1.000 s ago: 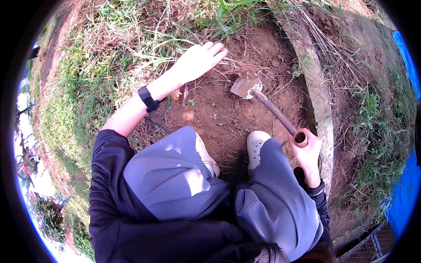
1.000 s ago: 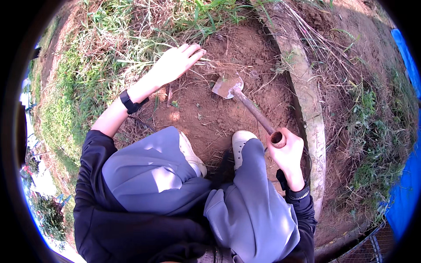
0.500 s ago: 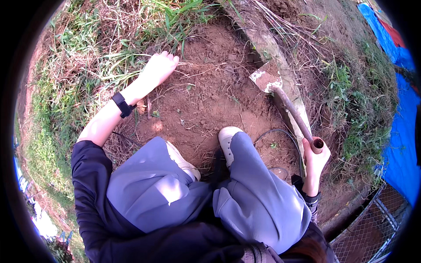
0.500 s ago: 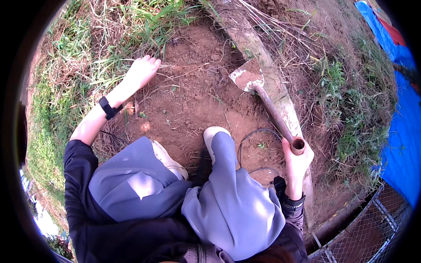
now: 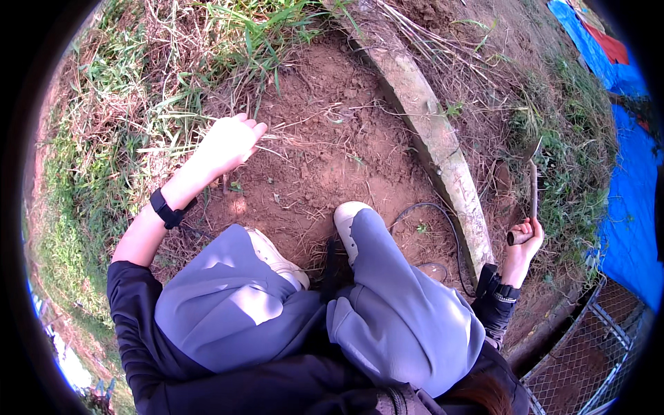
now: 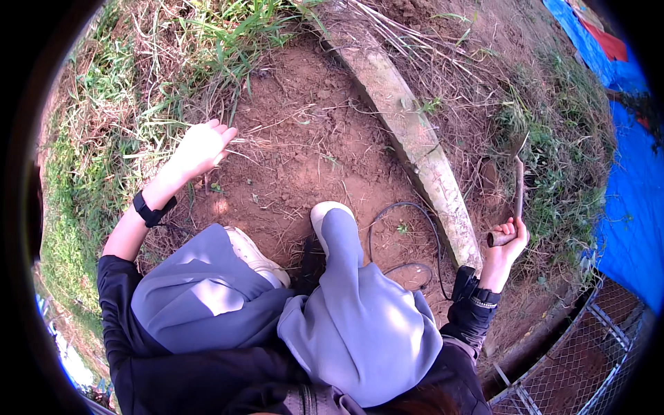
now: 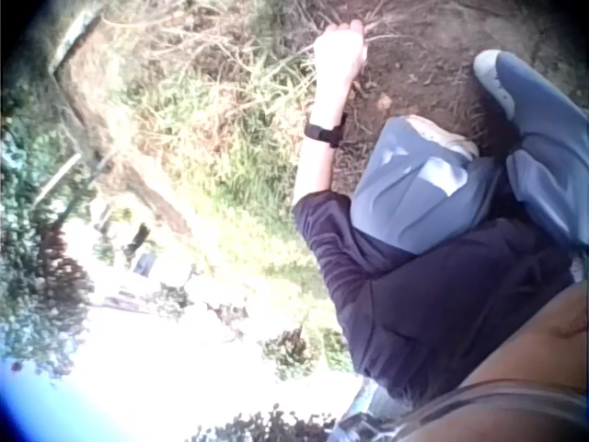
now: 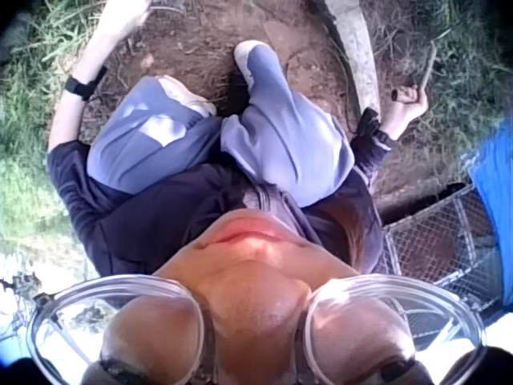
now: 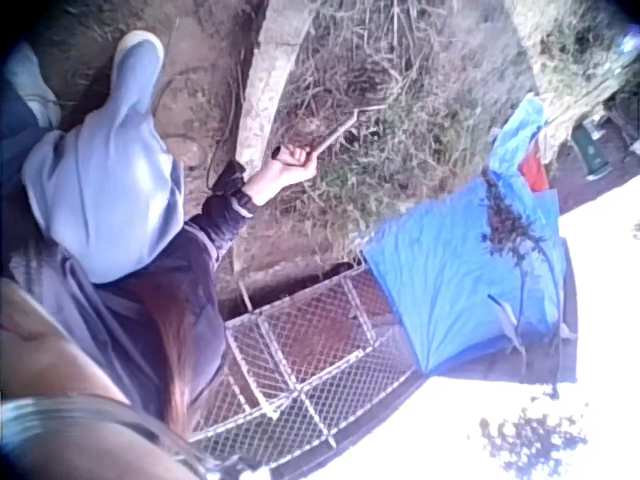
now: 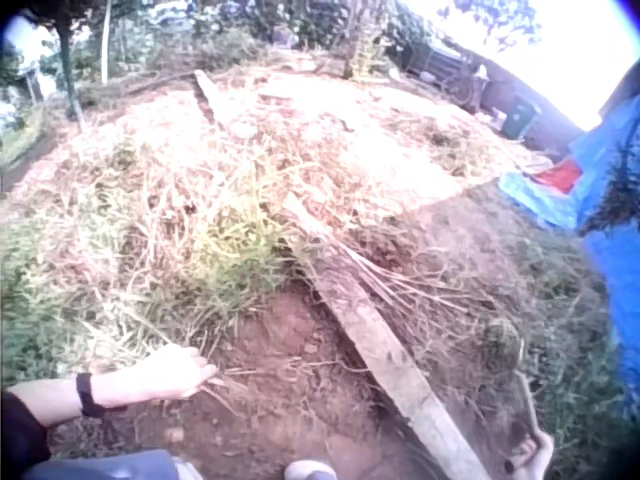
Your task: The person pulls weeds and grass from a dirt area by hand and using a hand trowel.
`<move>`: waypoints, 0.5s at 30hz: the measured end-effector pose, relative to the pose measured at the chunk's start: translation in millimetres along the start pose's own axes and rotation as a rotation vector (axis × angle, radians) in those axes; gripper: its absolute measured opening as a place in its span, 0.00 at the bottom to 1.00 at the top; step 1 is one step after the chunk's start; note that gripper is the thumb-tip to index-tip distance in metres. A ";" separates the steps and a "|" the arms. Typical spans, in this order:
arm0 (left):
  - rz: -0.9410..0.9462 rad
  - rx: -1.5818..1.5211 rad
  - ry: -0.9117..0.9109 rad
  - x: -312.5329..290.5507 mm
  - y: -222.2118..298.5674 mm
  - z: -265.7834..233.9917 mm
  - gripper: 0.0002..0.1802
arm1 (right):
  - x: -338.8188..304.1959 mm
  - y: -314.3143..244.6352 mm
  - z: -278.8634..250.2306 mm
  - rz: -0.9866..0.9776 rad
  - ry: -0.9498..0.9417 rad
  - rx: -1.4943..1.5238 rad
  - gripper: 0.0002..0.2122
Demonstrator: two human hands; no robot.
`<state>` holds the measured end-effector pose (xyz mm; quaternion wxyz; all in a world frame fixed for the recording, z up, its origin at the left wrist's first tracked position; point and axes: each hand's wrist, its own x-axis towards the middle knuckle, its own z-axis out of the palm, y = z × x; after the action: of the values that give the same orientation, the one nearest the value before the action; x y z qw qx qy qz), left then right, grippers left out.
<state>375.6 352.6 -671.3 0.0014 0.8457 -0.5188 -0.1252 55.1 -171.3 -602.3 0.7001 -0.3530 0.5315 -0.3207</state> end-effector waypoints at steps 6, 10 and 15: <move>0.172 -0.173 0.059 23.8 36.1 -36.5 0.24 | -46.2 10.0 4.9 -0.214 -0.006 -0.051 0.06; 0.211 -0.241 0.266 44.5 41.2 -68.8 0.26 | -73.0 24.8 34.8 -0.263 -0.065 -0.135 0.06; 0.183 0.155 0.346 121.9 5.9 -72.6 0.22 | -104.7 42.1 88.9 -0.405 -0.173 -0.322 0.07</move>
<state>438.3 233.7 -625.9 0.0367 0.8015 -0.5936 0.0630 120.5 -48.4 -566.8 0.5993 -0.5848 0.4325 -0.3343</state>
